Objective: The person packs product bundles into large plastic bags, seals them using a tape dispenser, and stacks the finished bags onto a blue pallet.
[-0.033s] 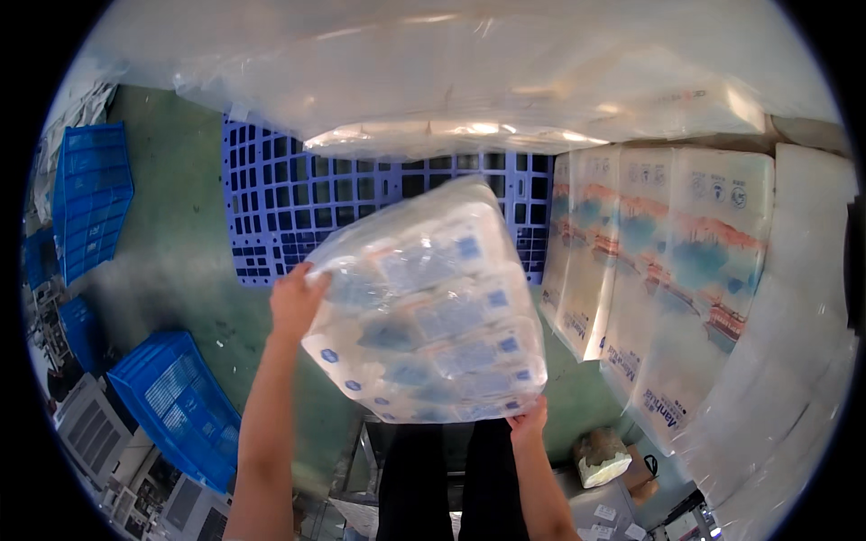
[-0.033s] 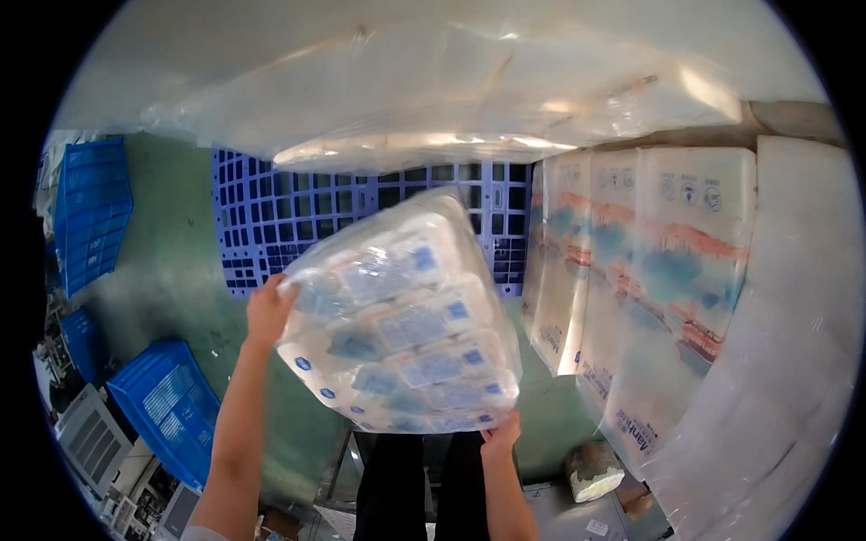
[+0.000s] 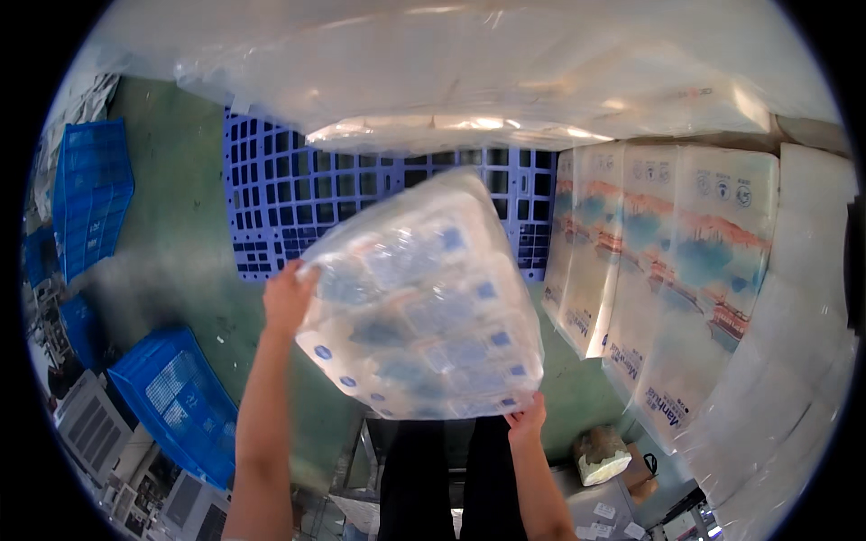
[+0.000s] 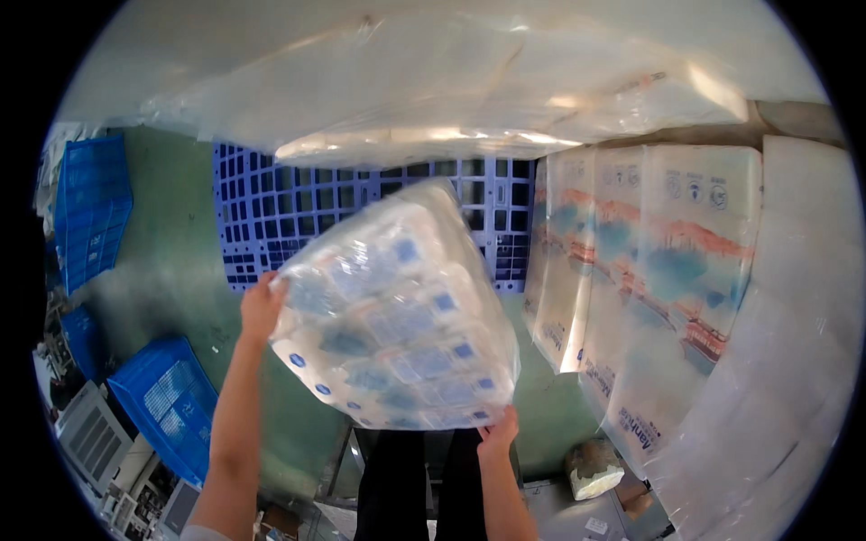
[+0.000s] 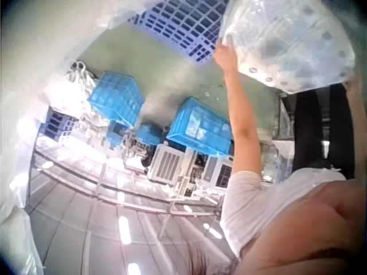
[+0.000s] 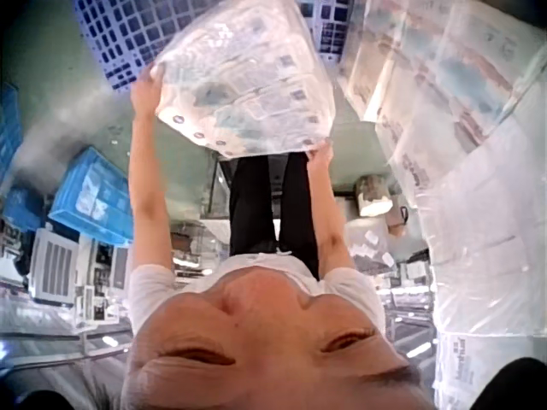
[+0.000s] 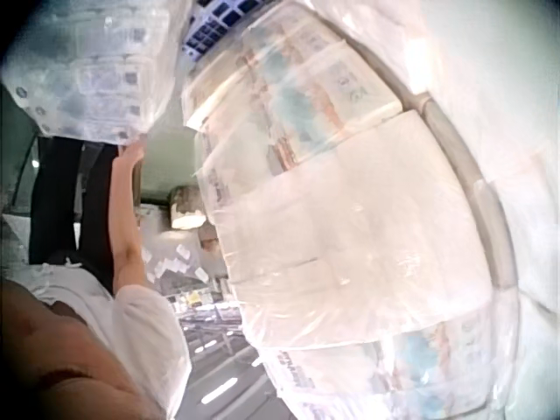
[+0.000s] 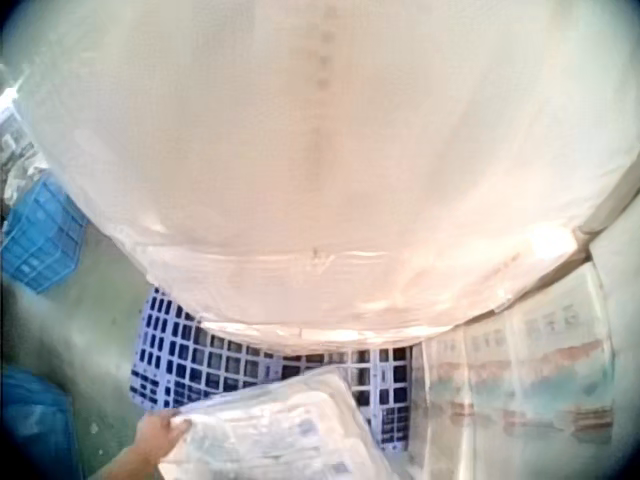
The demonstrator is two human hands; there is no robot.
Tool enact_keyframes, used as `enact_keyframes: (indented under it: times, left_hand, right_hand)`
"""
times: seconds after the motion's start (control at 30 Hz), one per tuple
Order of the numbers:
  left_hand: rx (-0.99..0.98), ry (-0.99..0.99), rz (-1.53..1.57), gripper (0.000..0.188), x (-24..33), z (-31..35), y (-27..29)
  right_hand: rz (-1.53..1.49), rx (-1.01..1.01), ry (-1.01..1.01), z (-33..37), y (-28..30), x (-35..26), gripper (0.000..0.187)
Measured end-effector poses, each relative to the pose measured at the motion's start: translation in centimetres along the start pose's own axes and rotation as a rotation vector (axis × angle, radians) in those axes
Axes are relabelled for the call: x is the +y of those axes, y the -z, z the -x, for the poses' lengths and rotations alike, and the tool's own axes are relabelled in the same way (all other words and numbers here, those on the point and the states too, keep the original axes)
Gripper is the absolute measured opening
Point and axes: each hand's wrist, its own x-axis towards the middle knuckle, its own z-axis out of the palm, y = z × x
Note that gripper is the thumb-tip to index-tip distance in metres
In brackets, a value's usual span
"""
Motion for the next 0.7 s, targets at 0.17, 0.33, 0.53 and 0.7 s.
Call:
enact_keyframes:
  times: [0.17,0.33,0.53,0.7]
  left_hand:
    - [0.044,0.043,0.206,0.050,-7.2,-2.3,0.7]
    - [0.026,0.176,0.035,0.053,-4.1,0.6,0.3]
    - [0.038,0.451,0.374,0.055,-7.1,10.2,-6.0]
    - [-0.033,0.574,0.697,0.051,-1.8,9.8,-3.4]
  right_hand:
    - [0.145,-0.127,0.247,7.0,-6.9,-5.5,0.057]
    - [0.294,-0.262,0.546,6.6,-9.2,-10.8,0.061]
    - [0.770,-0.327,1.129,7.2,-15.3,-17.0,0.063]
    - [1.056,-0.306,1.356,8.1,-21.9,-21.5,0.065]
